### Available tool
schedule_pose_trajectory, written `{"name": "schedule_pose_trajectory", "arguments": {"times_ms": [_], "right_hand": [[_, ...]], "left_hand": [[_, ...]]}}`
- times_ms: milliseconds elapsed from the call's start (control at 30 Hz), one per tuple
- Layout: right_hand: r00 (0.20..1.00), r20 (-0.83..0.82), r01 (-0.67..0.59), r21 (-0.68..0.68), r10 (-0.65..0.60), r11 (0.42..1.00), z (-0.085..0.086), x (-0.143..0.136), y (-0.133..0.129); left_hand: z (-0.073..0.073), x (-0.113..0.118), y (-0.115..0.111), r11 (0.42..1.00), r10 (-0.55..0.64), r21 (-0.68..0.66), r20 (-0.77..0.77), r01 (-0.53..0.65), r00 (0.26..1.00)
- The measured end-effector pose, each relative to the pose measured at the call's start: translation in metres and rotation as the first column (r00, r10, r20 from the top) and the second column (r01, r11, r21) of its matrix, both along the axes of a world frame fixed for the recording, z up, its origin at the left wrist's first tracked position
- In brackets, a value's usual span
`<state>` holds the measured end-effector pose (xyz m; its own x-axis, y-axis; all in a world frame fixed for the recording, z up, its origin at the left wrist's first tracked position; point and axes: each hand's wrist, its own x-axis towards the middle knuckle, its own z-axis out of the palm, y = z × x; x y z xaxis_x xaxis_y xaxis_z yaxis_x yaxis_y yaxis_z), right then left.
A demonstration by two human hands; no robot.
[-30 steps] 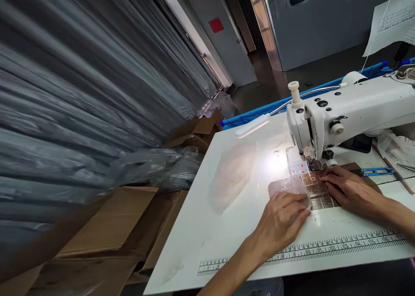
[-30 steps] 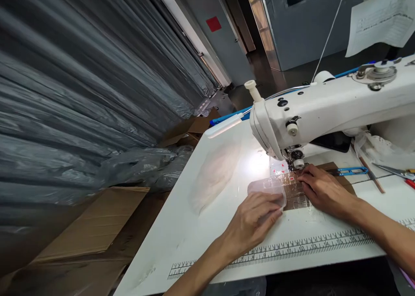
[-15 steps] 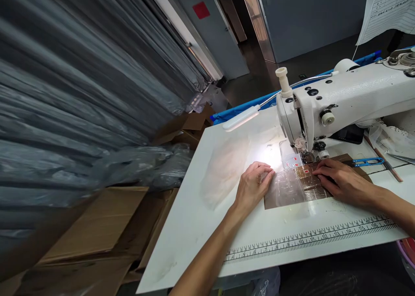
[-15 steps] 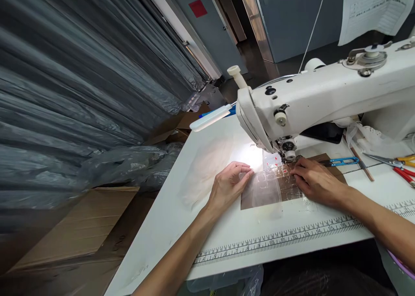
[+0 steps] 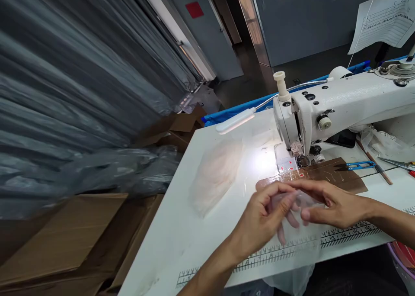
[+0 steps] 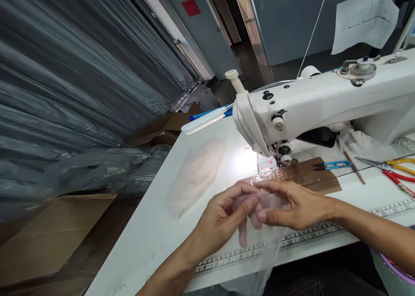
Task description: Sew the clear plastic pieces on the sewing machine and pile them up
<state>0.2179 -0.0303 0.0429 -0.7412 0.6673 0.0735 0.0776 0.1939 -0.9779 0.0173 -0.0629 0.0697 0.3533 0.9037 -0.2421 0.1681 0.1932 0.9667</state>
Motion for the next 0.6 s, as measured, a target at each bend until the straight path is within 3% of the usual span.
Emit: {"name": "schedule_pose_trajectory", "arguments": {"times_ms": [133, 267, 367, 467, 533, 600], "right_hand": [[0.978, 0.202, 0.076, -0.079, -0.058, 0.994, -0.014, -0.001, 0.007], [0.906, 0.323, 0.228, 0.169, -0.273, 0.959, -0.020, 0.001, 0.028], [0.813, 0.408, 0.260, 0.384, -0.416, 0.886, -0.022, 0.003, 0.039], [0.741, 0.429, 0.265, 0.521, -0.517, 0.812, -0.027, 0.005, 0.042], [0.746, 0.384, 0.282, 0.558, -0.544, 0.781, -0.031, 0.007, 0.041], [0.769, 0.335, 0.307, 0.554, -0.545, 0.774, -0.033, 0.008, 0.040]], "left_hand": [[-0.015, -0.026, 0.019, 0.976, 0.204, 0.122, -0.236, -0.179, 0.950], [-0.035, -0.047, 0.038, 0.931, 0.329, 0.305, -0.457, -0.202, 0.827], [-0.045, -0.059, 0.049, 0.827, 0.440, 0.562, -0.617, -0.026, 0.653], [-0.047, -0.065, 0.058, 0.631, 0.565, 0.743, -0.637, 0.224, 0.524], [-0.044, -0.061, 0.064, 0.512, 0.544, 0.781, -0.616, 0.357, 0.570], [-0.041, -0.052, 0.068, 0.431, 0.389, 0.778, -0.617, 0.457, 0.684]]}}
